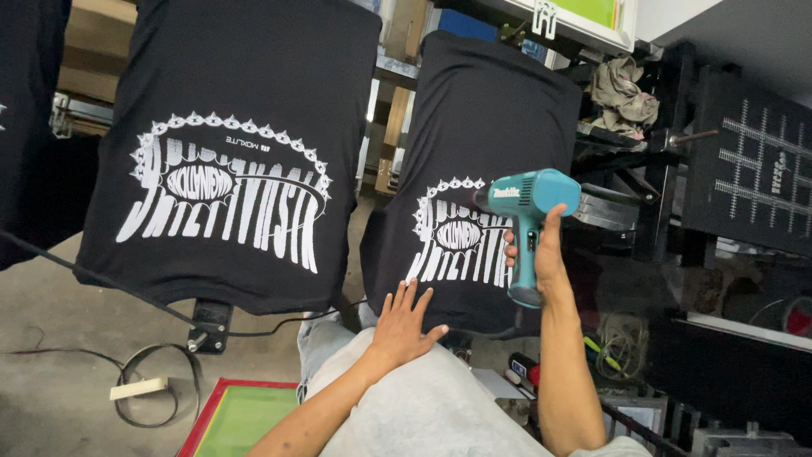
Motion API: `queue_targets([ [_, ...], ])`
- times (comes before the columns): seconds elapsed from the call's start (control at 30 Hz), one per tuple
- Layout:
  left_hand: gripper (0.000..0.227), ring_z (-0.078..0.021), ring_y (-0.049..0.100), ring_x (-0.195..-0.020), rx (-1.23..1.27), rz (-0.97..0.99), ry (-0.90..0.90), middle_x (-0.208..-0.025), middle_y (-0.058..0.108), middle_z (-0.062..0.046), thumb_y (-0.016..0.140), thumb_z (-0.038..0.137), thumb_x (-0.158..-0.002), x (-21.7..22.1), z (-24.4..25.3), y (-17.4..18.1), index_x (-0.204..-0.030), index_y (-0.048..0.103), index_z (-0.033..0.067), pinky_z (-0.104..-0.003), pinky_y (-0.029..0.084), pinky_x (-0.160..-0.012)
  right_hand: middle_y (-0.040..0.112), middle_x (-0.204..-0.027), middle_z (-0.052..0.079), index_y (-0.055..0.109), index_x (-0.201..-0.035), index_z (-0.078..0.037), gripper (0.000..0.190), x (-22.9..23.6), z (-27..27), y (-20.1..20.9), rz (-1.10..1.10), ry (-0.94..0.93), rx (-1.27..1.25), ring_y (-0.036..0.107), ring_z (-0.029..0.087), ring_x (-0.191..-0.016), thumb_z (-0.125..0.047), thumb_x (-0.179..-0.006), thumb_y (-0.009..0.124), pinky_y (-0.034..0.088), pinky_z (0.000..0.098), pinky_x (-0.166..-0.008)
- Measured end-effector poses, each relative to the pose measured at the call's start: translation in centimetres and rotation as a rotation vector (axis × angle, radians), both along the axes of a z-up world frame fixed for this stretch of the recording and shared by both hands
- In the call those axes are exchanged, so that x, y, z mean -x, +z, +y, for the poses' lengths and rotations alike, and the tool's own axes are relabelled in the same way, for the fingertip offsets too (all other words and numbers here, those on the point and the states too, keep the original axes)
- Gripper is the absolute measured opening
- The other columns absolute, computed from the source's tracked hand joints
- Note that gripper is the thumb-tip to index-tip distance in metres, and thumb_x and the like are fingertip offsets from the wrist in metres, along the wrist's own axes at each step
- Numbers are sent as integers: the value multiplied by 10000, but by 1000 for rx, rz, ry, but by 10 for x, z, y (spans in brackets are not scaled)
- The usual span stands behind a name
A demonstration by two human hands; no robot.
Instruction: The person uses a handheld heat gun to apply heat to white printed designs on black t-shirts mounted on vertical stands. They move the heat gun across the graphic area of each shirt in sequence, then proceed to the next shirt in the row.
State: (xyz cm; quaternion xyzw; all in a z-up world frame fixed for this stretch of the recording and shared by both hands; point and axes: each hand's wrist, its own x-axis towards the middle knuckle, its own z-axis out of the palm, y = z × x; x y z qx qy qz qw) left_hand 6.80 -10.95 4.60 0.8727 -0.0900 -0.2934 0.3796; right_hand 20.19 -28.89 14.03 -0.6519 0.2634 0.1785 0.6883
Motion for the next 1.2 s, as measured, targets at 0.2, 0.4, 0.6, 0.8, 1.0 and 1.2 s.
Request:
queue_targets([
  [0.2,736,-421,153,-1381,-10,35,-24,-1466,202,-264,442,549,-862,-2,1,1,-1410,299,79,-564,171,-1082,535,-635,50,538,-810,-104,844,0,-19,-3,5,-48,33,533,121,-471,-880,-675,236,491,241,-374],
  [0.4,720,-412,143,-1385,-12,62,-24,-1474,195,-250,440,538,-869,-5,3,11,-1409,304,82,-556,163,-1089,539,-649,74,536,-817,-95,849,1,-45,-13,-15,-96,72,543,134,-485,-882,-688,247,507,253,-386],
  [0.6,722,-404,141,-1388,-26,79,-25,-1480,190,-242,434,543,-871,-4,6,12,-1411,301,83,-552,158,-1093,540,-647,70,540,-821,-93,852,1,-33,-3,-17,-108,78,545,131,-481,-877,-684,236,508,252,-382],
  [0.8,720,-408,159,-1382,-31,58,9,-1473,209,-242,445,545,-867,-1,6,6,-1403,319,82,-552,167,-1091,528,-635,67,544,-800,-89,857,-2,-30,-9,-6,-65,47,528,127,-474,-877,-685,227,491,244,-380],
  [1.0,718,-411,161,-1380,-23,59,28,-1471,210,-241,445,540,-870,2,10,8,-1404,317,77,-556,169,-1090,533,-619,66,552,-783,-92,844,-2,-13,-2,-16,-27,36,532,130,-462,-873,-687,245,493,250,-377],
  [1.2,722,-406,158,-1384,-15,82,58,-1471,213,-240,432,548,-871,1,15,13,-1407,313,81,-546,173,-1091,526,-644,79,540,-841,-86,878,-3,-1,-1,21,71,-41,527,140,-470,-893,-659,248,489,258,-367],
])
